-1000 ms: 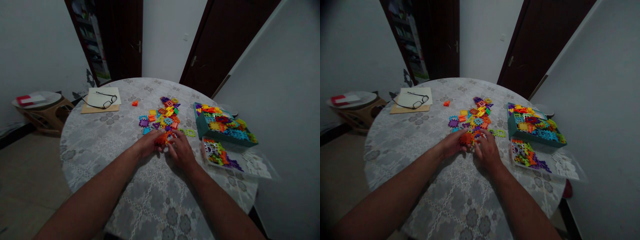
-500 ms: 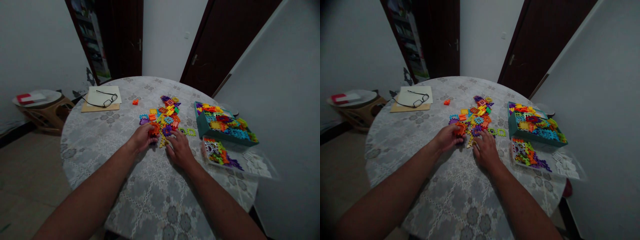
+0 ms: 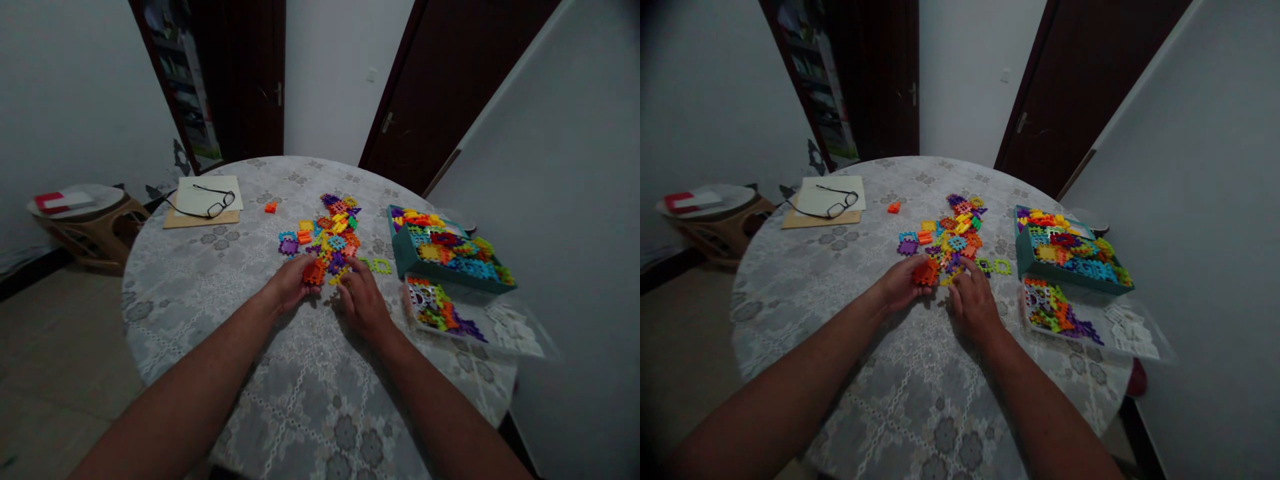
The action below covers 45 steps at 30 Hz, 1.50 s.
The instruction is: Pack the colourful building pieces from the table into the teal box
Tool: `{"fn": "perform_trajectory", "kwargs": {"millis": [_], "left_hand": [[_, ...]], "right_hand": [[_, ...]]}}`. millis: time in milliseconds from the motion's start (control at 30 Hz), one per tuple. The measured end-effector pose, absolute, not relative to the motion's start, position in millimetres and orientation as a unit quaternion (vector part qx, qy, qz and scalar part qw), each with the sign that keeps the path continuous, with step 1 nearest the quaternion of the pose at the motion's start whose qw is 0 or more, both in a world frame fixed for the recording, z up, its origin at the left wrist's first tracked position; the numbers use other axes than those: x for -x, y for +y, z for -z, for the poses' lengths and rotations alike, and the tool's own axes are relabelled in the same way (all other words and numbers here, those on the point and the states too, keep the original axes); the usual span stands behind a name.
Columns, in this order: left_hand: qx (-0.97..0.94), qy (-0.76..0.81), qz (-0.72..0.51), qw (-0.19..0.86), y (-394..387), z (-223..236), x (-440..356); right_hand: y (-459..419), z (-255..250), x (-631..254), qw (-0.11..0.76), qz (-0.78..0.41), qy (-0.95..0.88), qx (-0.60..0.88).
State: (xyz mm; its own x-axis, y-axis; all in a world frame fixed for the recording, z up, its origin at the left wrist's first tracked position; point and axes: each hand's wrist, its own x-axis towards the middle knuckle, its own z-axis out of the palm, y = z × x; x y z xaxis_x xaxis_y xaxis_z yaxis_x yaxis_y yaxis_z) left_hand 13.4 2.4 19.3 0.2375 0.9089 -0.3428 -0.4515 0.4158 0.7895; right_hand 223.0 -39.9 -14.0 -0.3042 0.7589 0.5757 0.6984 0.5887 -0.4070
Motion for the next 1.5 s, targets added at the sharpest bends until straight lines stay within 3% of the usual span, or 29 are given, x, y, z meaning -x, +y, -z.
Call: {"fn": "perform_trajectory", "kwargs": {"millis": [333, 867, 1067, 1267, 1500], "left_hand": [[-0.29, 0.384, -0.441, 0.758, -12, -22, -30], [-0.297, 0.404, -0.498, 0.707, -2, -25, -17], [-0.321, 0.422, -0.466, 0.708, 0, -33, -18], [-0.336, 0.438, -0.453, 0.7, -1, -38, -17], [-0.367, 0.429, -0.47, 0.678, 2, -25, -18]], "right_hand": [[-46, 6, -215, 0.351, -0.019, -0.845, 0.403], [-35, 15, -226, 0.344, -0.013, -0.812, 0.471], [-44, -32, -244, 0.411, 0.003, -0.765, 0.496], [-59, -77, -311, 0.456, 0.001, -0.637, 0.622], [-93, -42, -347, 0.411, 0.04, -0.627, 0.661]]}}
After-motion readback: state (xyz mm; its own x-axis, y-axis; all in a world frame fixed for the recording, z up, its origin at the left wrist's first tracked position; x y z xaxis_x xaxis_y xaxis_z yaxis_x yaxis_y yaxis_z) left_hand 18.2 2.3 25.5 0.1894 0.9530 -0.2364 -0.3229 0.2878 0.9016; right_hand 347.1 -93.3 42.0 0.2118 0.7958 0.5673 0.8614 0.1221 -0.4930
